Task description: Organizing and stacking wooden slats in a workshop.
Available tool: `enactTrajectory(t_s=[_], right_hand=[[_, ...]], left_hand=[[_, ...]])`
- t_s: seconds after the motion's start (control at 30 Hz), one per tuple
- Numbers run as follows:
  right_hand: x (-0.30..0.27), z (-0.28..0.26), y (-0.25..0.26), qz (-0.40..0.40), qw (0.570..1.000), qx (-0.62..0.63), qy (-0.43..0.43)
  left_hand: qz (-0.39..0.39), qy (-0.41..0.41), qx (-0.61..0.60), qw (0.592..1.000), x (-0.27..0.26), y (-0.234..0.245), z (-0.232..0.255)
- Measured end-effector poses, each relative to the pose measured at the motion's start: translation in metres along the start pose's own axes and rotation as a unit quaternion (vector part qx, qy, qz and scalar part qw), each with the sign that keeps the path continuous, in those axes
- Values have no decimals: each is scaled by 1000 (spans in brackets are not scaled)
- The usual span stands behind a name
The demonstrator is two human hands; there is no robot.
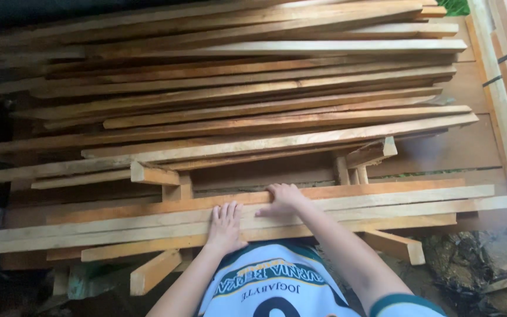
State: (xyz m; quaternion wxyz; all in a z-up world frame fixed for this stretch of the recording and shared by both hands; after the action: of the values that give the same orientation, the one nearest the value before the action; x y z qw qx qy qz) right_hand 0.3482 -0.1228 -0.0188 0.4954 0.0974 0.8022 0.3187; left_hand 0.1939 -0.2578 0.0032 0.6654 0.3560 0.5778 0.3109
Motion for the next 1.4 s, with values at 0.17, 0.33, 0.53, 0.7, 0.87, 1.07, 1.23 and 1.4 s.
enactTrajectory(t_s=[0.17, 0.33, 0.53, 0.7, 0.87, 1.07, 1.23, 1.4], right_hand=[[-62, -30, -6, 234, 962, -46, 136], [-43, -26, -42, 275, 954, -21, 117], [-49, -26, -18, 183, 973, 36, 138], [-60, -32, -34, 255, 941, 2, 223], [-20, -15, -42, 119, 979, 111, 124], [-43, -33, -11, 160, 968, 92, 169], [-52, -37, -14, 216, 963, 61, 148], [-34, -27, -28, 253, 954, 75, 143]], left_hand=[[6, -15, -78, 997, 1, 12, -6], [38, -8, -80, 996, -4, -5, -2], [46, -4, -118, 992, -12, 27, -15], [0, 46, -174, 984, 2, -3, -37], [-36, 74, -223, 971, 32, -32, -55], [1, 84, -273, 958, 24, -13, -47], [49, 90, -280, 954, 15, -27, -49], [92, 60, -180, 978, 0, -10, -33]])
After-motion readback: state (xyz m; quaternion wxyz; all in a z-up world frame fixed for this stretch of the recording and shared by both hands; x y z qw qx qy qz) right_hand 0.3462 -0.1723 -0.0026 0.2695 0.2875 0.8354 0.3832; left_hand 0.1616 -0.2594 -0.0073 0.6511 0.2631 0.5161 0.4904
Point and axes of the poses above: each hand's wrist, its own x-axis towards the middle knuckle, its own y-axis out of the back of the hand, z = x × y, the point moved 6 cm from there along x, towards the middle knuckle, and after that the axes turned 4 degrees about -z, right-handed, at the moved point
